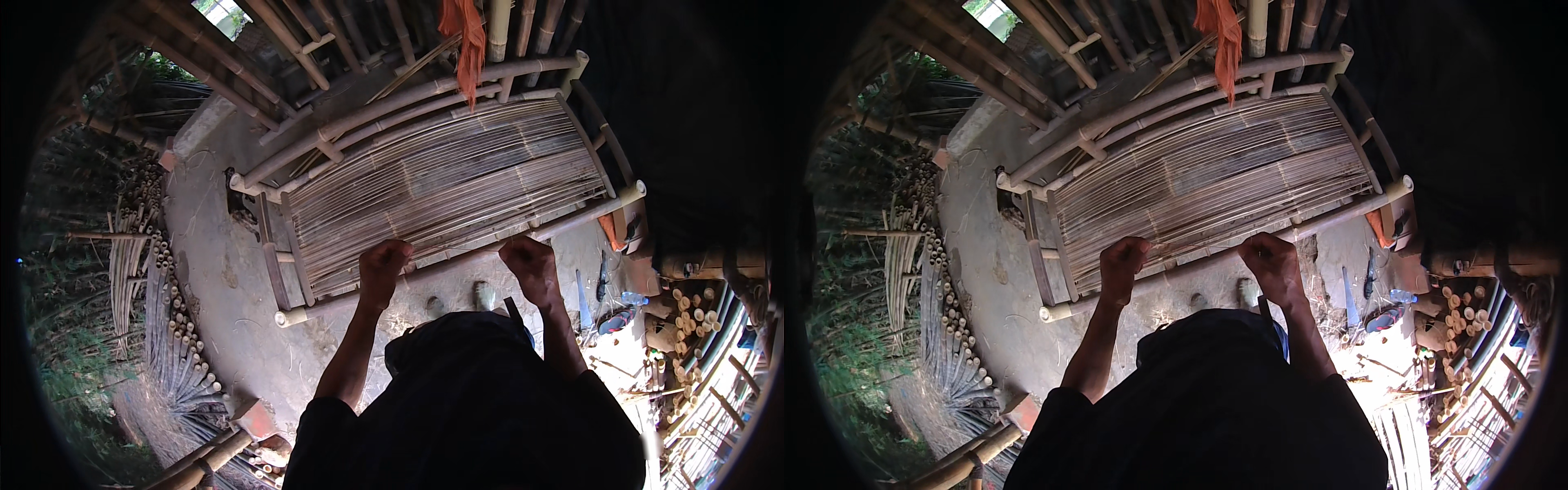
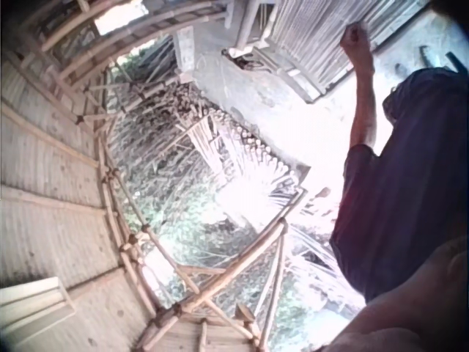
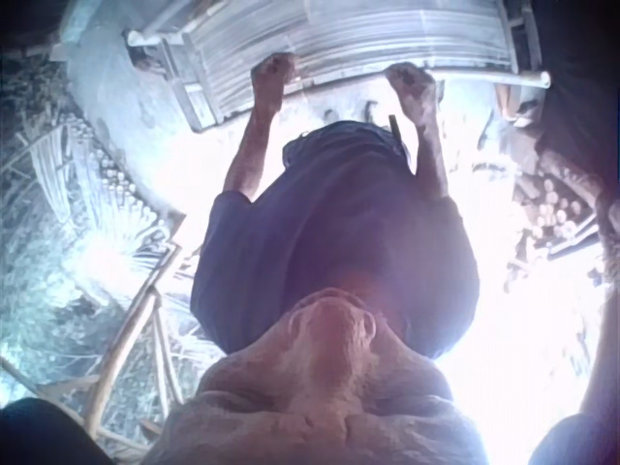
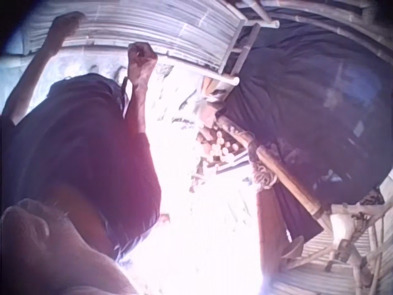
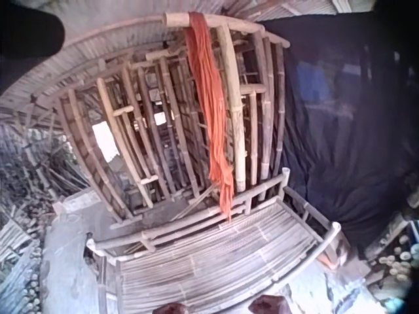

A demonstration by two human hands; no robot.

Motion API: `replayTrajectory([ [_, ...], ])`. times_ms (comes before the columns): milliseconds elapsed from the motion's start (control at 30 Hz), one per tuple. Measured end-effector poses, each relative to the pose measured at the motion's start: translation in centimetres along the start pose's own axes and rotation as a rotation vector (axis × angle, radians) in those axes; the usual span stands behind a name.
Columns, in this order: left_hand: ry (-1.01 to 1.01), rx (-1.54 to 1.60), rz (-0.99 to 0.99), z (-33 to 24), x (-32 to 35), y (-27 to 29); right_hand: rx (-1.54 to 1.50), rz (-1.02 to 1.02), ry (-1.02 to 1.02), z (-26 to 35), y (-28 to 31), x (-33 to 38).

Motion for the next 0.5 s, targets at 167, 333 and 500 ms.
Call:
replayTrajectory([
  [167, 0.035, 0.334, -0.137, 0.4, -0.6, -1.3, 0.013, 0.030, 0.052, -0.3, 1.6, 0.2],
  [333, -0.031, 0.290, -0.045, -2.3, -0.3, -5.8, 0.033, 0.225, 0.007, -2.0, 1.4, 0.3],
  [500, -0.074, 0.215, 0.164, -4.4, 0.6, -10.4, 0.247, 0.117, 0.204, 1.2, 1.3, 0.0],
])
Point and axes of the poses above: each hand's wrist, its own x-axis away from the middle knuckle, its own y-axis out of the back of the hand, z = x × y, the point moved 8 cm from there along -x, towards the middle knuckle, and after that the axes turned 6 degrees about x, right-handed, at the moved point
